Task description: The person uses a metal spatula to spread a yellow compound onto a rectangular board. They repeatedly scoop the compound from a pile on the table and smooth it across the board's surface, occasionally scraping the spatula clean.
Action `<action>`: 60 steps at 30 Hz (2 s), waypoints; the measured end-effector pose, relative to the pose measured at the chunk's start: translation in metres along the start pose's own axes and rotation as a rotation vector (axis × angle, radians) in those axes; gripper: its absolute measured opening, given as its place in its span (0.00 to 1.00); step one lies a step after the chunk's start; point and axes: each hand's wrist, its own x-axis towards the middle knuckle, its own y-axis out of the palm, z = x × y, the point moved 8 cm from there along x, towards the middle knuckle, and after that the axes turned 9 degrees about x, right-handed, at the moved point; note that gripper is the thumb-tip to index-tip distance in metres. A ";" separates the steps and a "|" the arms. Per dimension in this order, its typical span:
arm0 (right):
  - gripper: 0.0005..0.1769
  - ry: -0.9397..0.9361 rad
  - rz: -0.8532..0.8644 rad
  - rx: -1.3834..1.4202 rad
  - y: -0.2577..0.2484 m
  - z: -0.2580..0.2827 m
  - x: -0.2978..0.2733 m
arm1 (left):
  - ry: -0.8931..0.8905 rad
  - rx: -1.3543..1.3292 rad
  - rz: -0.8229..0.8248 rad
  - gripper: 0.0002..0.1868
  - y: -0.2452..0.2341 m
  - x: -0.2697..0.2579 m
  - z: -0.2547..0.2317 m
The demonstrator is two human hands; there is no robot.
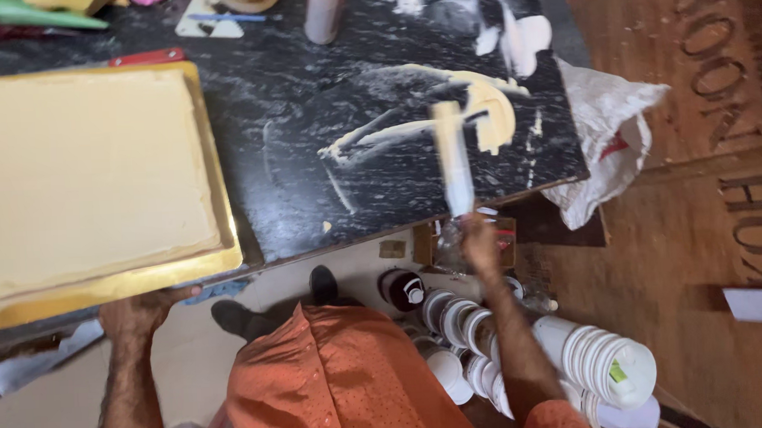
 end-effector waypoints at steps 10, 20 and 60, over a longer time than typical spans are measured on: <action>0.26 -0.806 0.071 -0.257 0.094 0.154 0.014 | -0.072 0.028 -0.002 0.48 0.011 -0.004 0.015; 0.28 -0.522 0.604 -0.478 0.048 0.037 -0.117 | -0.128 0.050 0.016 0.52 0.016 -0.003 0.011; 0.20 -0.408 -0.307 -0.365 0.161 0.098 -0.166 | -0.180 -0.339 -0.177 0.31 0.021 0.043 0.045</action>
